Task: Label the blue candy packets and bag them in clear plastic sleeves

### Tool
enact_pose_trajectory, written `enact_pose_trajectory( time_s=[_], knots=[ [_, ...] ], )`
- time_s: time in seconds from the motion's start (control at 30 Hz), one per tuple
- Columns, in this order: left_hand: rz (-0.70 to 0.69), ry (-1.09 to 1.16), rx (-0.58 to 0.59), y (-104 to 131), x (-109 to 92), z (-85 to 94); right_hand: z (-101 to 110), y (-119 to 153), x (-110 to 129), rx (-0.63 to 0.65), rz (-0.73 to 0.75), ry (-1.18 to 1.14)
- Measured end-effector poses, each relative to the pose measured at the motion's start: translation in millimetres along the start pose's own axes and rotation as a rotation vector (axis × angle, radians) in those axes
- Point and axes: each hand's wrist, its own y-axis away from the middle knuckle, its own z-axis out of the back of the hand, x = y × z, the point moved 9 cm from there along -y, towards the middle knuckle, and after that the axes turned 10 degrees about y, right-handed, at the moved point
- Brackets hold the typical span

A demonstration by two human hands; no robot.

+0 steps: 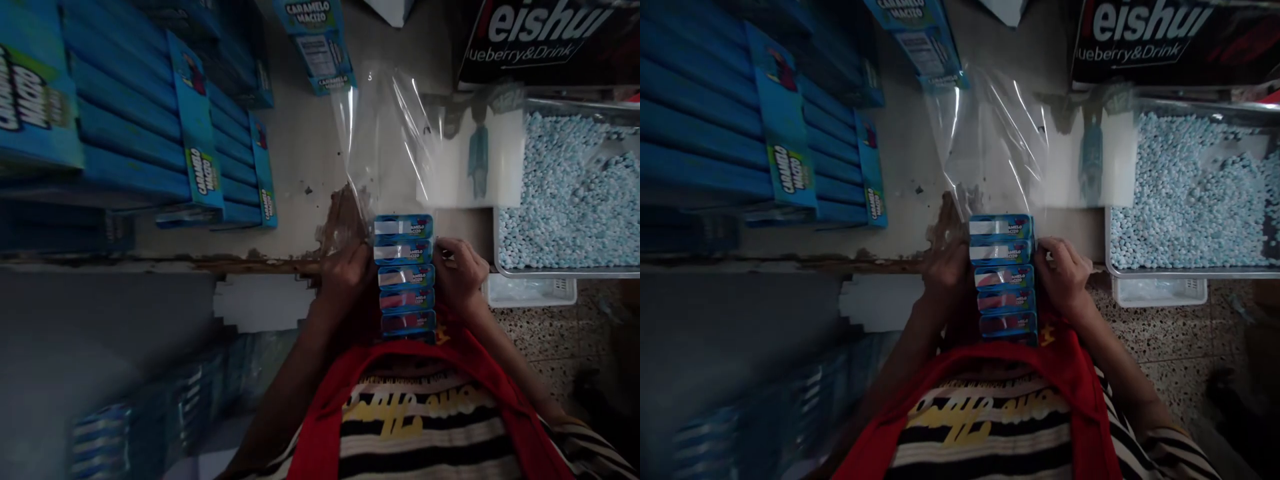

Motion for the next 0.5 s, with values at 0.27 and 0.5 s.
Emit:
enact_pose_trajectory(
  time_s=[0.27,0.5],
  knots=[
    [-0.32,-0.153,0.158,30.6,-52.2,14.1,18.1,41.9,3.0,0.067,0.106,-0.108],
    [-0.294,-0.117,0.175,68.1,-58.9,0.1,29.4,71.4,-4.2,0.088,0.098,-0.147]
  ],
)
